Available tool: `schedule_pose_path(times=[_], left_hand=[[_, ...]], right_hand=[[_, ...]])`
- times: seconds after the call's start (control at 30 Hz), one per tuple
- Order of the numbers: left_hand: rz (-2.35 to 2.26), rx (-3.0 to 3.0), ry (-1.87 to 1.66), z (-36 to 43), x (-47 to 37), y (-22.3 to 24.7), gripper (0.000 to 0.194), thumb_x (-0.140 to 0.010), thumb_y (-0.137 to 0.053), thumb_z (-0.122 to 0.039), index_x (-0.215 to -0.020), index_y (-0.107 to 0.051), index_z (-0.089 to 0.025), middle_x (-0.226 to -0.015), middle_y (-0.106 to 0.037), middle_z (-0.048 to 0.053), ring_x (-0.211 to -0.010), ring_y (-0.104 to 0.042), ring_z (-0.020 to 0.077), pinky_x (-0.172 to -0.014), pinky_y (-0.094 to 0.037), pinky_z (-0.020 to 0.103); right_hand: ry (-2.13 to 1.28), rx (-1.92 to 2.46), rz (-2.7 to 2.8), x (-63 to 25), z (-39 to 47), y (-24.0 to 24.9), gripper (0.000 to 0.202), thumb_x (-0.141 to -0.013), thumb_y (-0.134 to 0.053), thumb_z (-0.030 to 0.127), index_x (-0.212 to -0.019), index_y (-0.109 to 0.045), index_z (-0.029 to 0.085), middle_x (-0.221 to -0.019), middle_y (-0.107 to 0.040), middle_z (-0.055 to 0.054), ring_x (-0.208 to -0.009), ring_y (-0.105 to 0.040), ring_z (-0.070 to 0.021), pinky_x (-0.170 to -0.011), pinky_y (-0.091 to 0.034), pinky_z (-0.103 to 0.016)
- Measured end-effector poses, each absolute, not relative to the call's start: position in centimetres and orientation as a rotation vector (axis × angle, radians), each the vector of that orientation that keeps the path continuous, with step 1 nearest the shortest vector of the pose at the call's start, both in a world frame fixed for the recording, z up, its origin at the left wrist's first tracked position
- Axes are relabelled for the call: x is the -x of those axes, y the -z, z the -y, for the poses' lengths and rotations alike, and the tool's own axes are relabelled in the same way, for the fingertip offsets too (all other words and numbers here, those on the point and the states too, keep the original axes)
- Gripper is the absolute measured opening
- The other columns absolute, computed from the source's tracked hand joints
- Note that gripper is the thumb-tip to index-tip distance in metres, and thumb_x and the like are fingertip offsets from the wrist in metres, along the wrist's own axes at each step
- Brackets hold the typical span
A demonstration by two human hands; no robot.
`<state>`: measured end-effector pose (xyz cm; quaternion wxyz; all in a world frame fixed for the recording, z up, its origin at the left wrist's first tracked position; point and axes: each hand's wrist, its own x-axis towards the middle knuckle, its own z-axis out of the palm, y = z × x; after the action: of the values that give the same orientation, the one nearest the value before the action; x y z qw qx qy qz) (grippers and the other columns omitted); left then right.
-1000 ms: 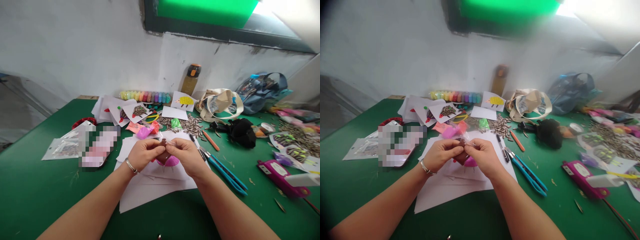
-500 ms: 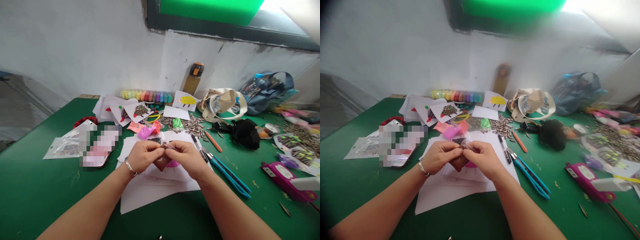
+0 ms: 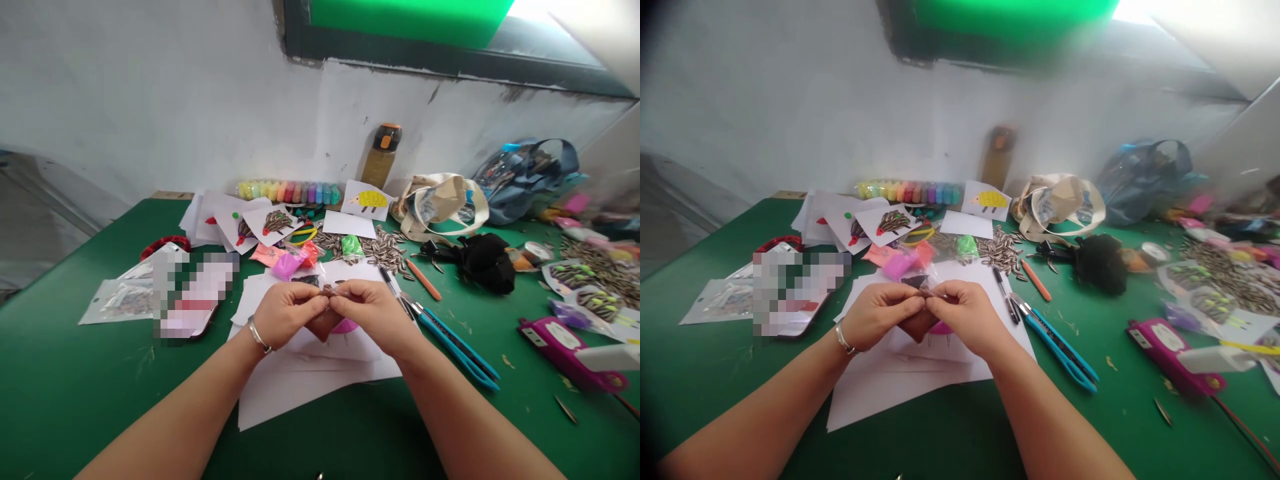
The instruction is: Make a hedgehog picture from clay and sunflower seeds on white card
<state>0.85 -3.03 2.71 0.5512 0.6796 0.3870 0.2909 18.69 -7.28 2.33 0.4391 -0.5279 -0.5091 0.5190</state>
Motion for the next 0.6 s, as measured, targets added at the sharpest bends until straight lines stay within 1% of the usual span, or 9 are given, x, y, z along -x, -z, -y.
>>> schedule_pose_path(times=[0.07,0.1,0.2,0.3,0.43,0.6], left_hand=[[-0.916,-1.618,-0.693,3.1,-0.86,-2.75,0.028,-0.079,-0.064,-0.04,-0.064,-0.068,-0.017,-0.058,-0.066,0.002,-0.058,-0.064,0.0176,-0.053,-0.05,0.026],[-0.918,-1.615,-0.695,3.12,-0.9,-2.74,0.028,-0.08,-0.064,-0.041,-0.066,-0.069,-0.017,-0.059,-0.066,0.002,-0.058,-0.064,0.0176,-0.053,-0.05,0.026],[-0.92,-1.618,-0.721,3.13,-1.16,-2.63,0.024,-0.078,-0.066,-0.04,-0.074,-0.072,-0.017,-0.064,-0.069,0.003,-0.061,-0.064,0.0175,-0.056,-0.051,0.026],[-0.919,-1.645,-0.76,3.12,-1.39,-2.55,0.021,-0.076,-0.068,-0.037,-0.078,-0.073,-0.017,-0.07,-0.071,0.003,-0.064,-0.064,0.0172,-0.057,-0.051,0.025],[-0.92,-1.662,-0.744,3.31,-1.3,-2.65,0.023,-0.079,-0.064,-0.038,-0.074,-0.074,-0.019,-0.066,-0.07,0.004,-0.064,-0.066,0.0192,-0.056,-0.052,0.027],[-0.919,-1.662,-0.732,3.4,-1.1,-2.73,0.024,-0.08,-0.062,-0.039,-0.077,-0.074,-0.019,-0.063,-0.069,0.004,-0.061,-0.066,0.0198,-0.056,-0.052,0.029]], right_hand=[[-1.332,1.276,1.255,-18.85,7.33,-2.5,0.014,-0.076,-0.067,0.03,-0.084,-0.07,0.018,-0.074,-0.067,0.001,-0.071,-0.063,-0.0157,-0.064,-0.049,-0.027],[-1.335,1.268,1.252,-18.95,7.34,-2.52,0.014,-0.076,-0.067,0.03,-0.084,-0.07,0.018,-0.074,-0.067,0.0,-0.071,-0.063,-0.0158,-0.064,-0.049,-0.027],[-1.288,1.273,1.255,-19.22,7.34,-2.41,0.012,-0.077,-0.066,0.029,-0.074,-0.067,0.018,-0.069,-0.066,0.001,-0.068,-0.062,-0.0151,-0.063,-0.049,-0.027],[-1.233,1.29,1.269,-19.3,7.32,-2.3,0.012,-0.076,-0.066,0.029,-0.07,-0.064,0.018,-0.067,-0.064,0.001,-0.066,-0.06,-0.0145,-0.061,-0.047,-0.027],[-1.181,1.33,1.302,-19.09,7.37,-2.35,0.013,-0.075,-0.066,0.028,-0.068,-0.063,0.018,-0.064,-0.062,0.002,-0.063,-0.057,-0.0134,-0.058,-0.045,-0.026],[-1.185,1.339,1.316,-18.94,7.43,-2.17,0.012,-0.076,-0.064,0.029,-0.069,-0.063,0.019,-0.066,-0.065,0.0,-0.065,-0.062,-0.0166,-0.059,-0.048,-0.029]])
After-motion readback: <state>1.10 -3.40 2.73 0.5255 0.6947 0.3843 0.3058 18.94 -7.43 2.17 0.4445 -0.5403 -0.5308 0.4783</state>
